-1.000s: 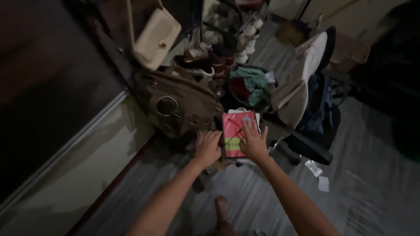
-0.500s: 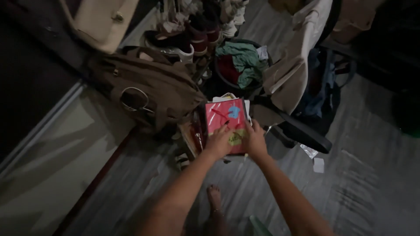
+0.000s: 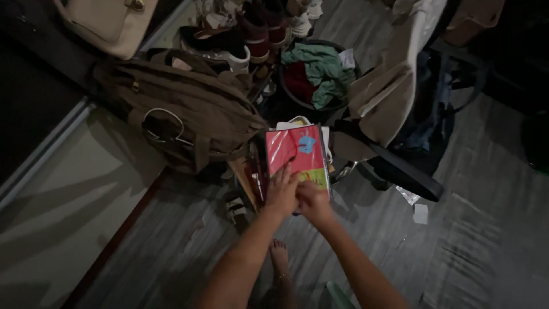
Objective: Organizing various items including notebooks, a small shelf, and electronic accessories in a room.
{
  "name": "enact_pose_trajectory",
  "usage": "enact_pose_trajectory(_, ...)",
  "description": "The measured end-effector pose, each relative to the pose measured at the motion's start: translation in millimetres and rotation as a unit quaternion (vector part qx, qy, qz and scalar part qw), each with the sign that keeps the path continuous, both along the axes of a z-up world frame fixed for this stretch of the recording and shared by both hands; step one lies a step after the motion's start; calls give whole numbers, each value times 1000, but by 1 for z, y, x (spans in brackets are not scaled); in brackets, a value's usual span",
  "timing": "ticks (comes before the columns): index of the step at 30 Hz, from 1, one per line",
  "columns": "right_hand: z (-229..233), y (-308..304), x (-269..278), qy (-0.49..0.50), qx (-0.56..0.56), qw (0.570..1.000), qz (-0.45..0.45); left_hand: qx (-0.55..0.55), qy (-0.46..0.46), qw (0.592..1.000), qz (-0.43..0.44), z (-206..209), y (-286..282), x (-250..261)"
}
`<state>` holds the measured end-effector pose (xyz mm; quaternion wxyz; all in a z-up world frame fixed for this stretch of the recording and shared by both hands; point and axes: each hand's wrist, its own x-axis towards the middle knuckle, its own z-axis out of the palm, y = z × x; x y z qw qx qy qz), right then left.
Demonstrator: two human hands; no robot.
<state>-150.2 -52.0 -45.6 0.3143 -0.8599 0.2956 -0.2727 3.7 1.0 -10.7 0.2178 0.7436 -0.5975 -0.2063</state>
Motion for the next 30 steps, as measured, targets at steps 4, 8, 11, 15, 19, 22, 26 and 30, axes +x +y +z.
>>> enact_pose_trajectory(4,48,-1,-6,-45,-148,966,-209,33,-66,997,-21,-28,6,15)
enact_pose_trajectory(8,26,-28,-17,9,21,954,-298,54,-78,995,29,-32,13,19)
enact_pose_trajectory(11,14,-38,-21,55,193,926,-319,76,-48,990,108,-34,16,23)
enact_pose_trajectory(15,23,-44,-17,98,204,915,-335,11,178,968,176,-127,11,33)
enact_pose_trajectory(19,29,-44,-14,112,189,917,-332,34,160,973,164,-121,9,44)
enact_pose_trajectory(22,46,-41,-7,102,142,923,-342,135,180,961,163,-88,7,52)
enact_pose_trajectory(26,75,-36,2,86,244,900,-351,169,224,942,186,-73,9,54)
enact_pose_trajectory(30,63,-44,-5,-13,330,891,-311,258,283,904,188,34,20,52)
